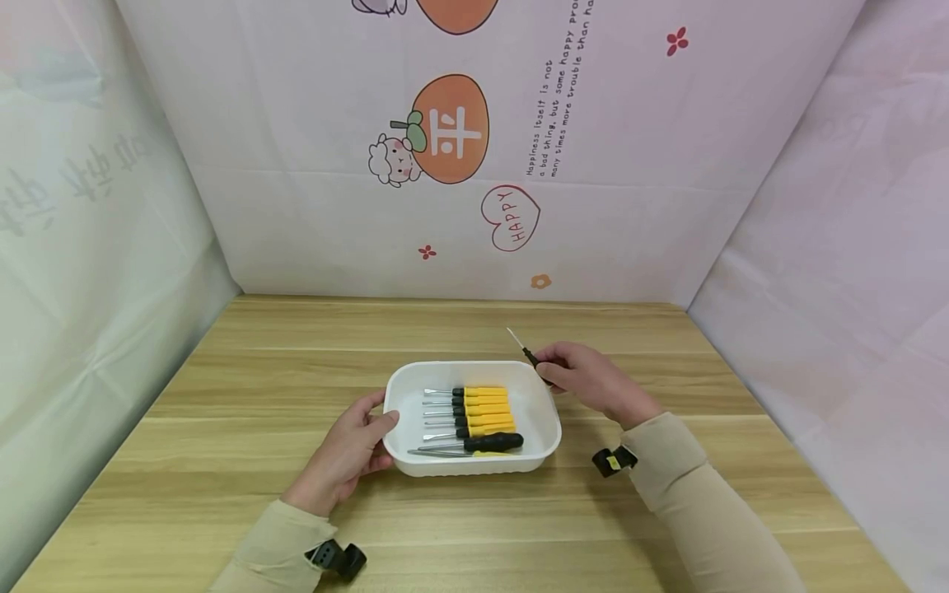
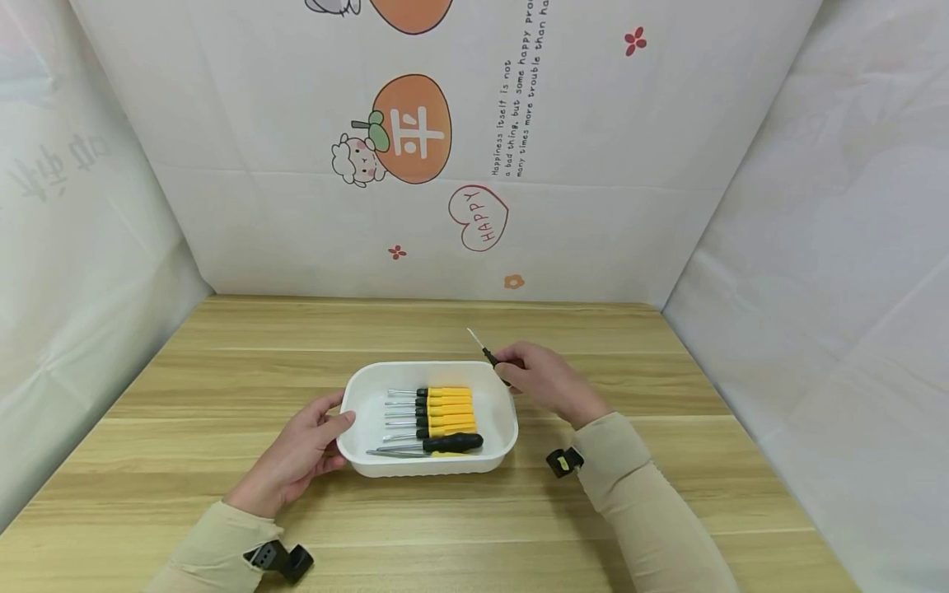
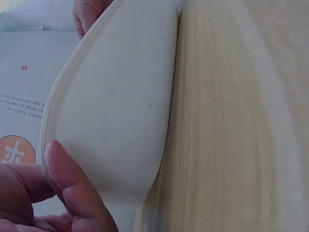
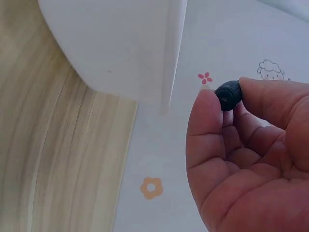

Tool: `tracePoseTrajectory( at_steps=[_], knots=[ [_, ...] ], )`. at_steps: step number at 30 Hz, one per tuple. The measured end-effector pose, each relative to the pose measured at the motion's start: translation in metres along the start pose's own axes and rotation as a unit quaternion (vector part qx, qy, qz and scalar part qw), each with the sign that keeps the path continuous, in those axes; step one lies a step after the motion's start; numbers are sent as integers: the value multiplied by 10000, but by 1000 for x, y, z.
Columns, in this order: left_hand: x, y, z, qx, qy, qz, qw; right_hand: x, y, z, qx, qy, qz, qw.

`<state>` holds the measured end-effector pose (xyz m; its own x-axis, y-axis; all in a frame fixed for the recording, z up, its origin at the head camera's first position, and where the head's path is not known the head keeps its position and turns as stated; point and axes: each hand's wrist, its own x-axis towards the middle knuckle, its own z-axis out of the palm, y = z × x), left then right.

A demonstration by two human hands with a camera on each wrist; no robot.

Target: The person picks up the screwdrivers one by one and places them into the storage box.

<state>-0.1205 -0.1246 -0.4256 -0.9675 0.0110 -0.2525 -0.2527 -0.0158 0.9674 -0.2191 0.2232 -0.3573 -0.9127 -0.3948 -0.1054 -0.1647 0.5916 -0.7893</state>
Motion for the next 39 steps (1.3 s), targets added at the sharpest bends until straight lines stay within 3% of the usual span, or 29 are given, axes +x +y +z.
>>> tracePoseTrajectory(
  at_steps=[8,26,39],
  knots=[
    [0,0,0,-33,9,-25,10000,0,-7,5,-13,-276,-56,9996],
    [1,1,1,-110,-5,4,9999,-2,-13,20,-675,-928,-872,9896],
    [1,1,1,-149,-16,-4,9999,-4,-18,30,-1182,-1325,-930,9797]
  ],
)
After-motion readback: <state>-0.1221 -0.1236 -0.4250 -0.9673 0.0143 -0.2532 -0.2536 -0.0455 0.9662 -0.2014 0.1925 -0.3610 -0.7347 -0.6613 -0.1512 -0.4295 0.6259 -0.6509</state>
